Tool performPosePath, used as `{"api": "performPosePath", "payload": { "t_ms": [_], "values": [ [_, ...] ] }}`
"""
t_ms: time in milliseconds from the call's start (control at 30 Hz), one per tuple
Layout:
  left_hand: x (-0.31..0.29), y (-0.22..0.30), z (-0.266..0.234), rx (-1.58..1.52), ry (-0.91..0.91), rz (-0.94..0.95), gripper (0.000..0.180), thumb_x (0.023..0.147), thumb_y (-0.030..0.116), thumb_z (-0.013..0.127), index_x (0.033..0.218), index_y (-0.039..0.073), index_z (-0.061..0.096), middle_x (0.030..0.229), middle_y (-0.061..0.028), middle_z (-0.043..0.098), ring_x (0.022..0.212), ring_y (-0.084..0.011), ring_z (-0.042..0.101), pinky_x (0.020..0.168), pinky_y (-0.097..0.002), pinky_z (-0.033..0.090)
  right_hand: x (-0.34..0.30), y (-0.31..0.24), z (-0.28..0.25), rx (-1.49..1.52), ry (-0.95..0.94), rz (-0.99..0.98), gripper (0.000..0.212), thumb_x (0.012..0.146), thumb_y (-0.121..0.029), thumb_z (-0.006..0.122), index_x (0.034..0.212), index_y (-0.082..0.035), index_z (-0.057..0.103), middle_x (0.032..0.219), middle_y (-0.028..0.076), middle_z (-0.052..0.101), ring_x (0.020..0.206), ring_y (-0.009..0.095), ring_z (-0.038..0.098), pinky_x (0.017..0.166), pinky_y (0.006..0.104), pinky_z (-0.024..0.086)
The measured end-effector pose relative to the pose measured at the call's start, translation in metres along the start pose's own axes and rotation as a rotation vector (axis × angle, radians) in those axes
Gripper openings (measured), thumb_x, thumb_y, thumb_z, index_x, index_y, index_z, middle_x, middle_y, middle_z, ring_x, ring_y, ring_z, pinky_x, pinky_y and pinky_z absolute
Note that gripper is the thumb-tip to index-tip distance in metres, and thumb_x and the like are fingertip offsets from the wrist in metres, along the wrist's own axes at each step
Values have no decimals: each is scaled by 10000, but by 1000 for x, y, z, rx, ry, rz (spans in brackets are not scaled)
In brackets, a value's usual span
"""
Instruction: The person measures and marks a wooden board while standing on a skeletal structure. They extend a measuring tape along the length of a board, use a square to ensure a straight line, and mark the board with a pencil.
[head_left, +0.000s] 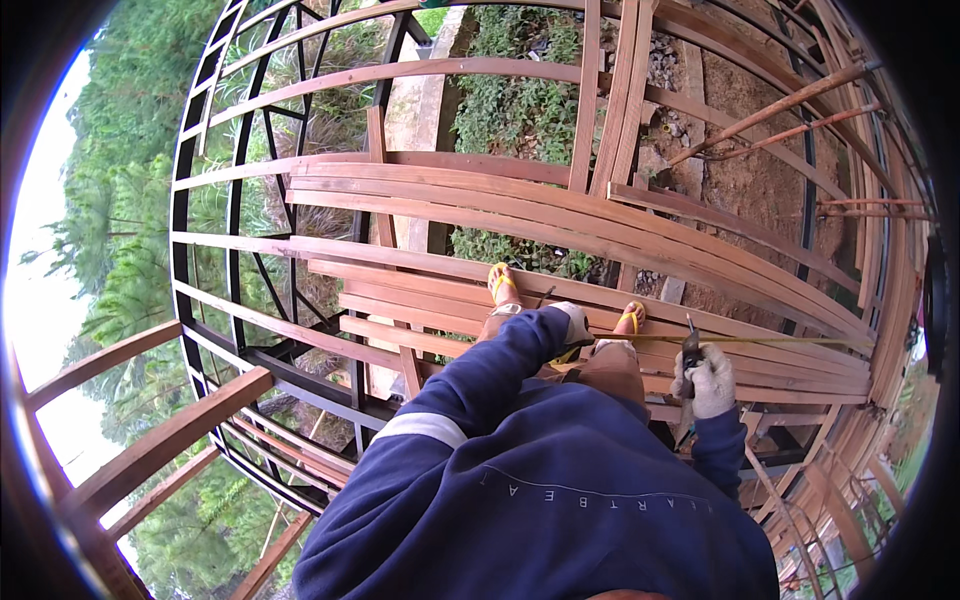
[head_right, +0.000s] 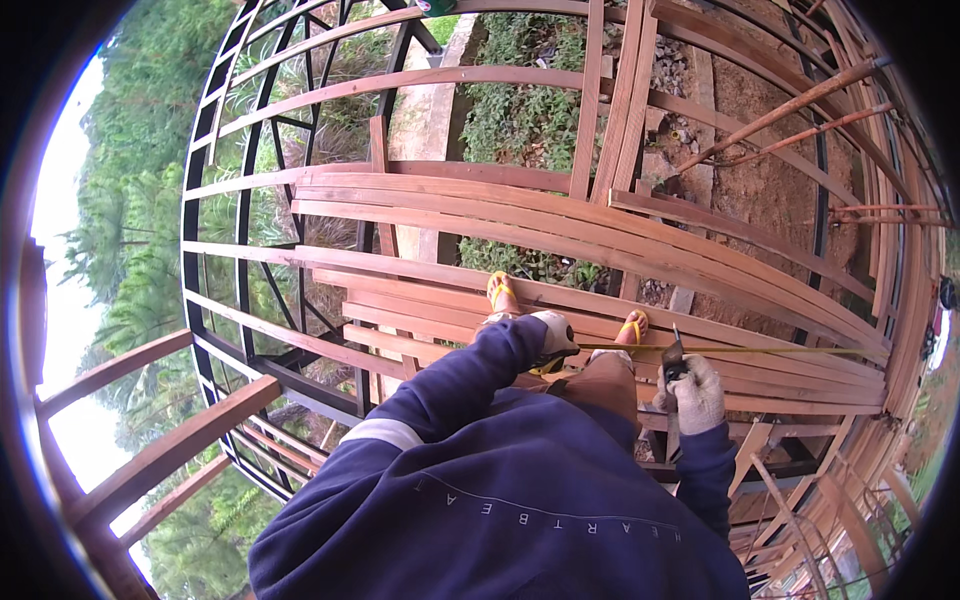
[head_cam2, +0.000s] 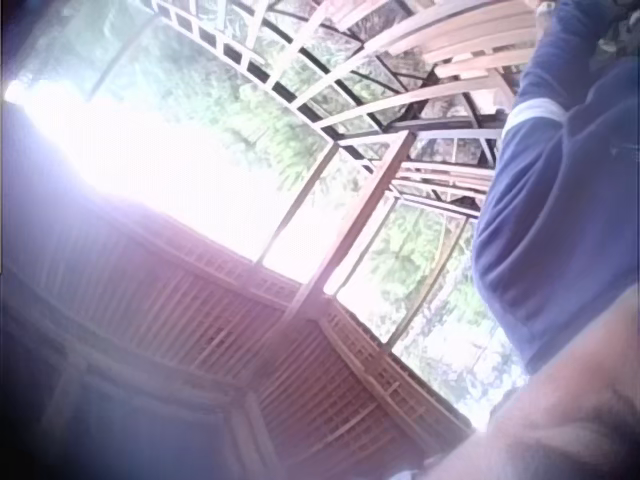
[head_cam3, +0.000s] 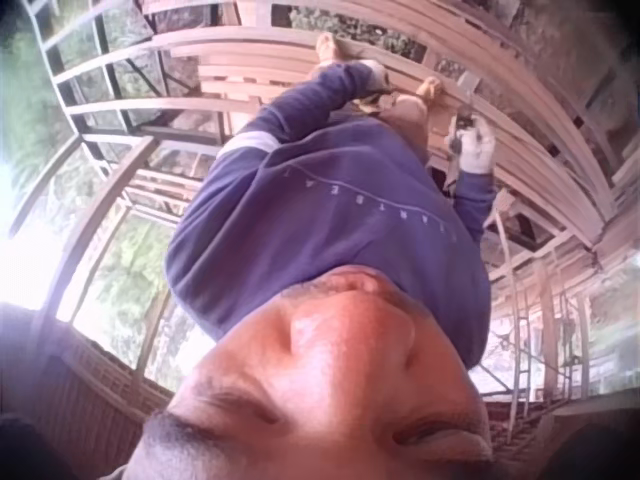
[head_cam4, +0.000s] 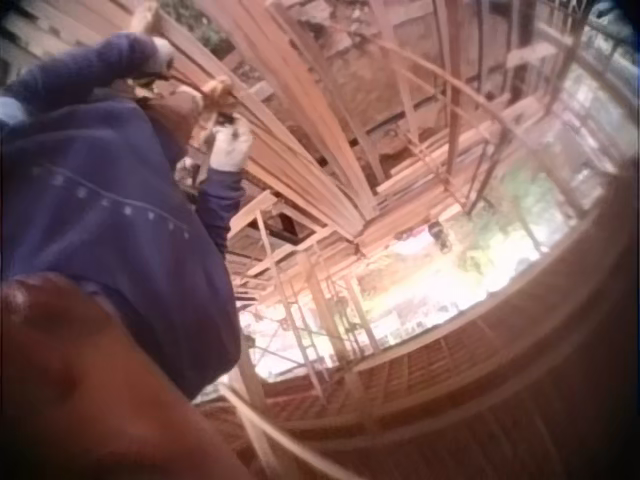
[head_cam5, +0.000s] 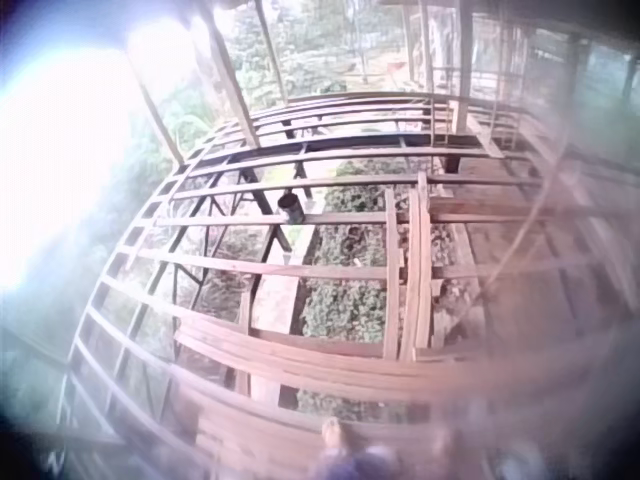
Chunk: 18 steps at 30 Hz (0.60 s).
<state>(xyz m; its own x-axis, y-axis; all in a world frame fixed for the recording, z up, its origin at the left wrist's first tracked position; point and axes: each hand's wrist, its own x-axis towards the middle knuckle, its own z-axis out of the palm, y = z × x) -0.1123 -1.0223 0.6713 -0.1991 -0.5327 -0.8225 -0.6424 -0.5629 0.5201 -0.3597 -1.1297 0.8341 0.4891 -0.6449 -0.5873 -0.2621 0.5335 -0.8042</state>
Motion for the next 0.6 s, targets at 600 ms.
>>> {"api": "performPosePath", "payload": {
  "t_ms": [600],
  "values": [
    [-70,-133,-48,-154,-24,25,245,916,251,618,931,34,732,699,-41,683,586,-117,625,550,-260,479,-70,219,26,-255,266,609,146,829,-162,561,830,-39,639,654,86,646,460,192,609,457,317,515]
  ]
}}
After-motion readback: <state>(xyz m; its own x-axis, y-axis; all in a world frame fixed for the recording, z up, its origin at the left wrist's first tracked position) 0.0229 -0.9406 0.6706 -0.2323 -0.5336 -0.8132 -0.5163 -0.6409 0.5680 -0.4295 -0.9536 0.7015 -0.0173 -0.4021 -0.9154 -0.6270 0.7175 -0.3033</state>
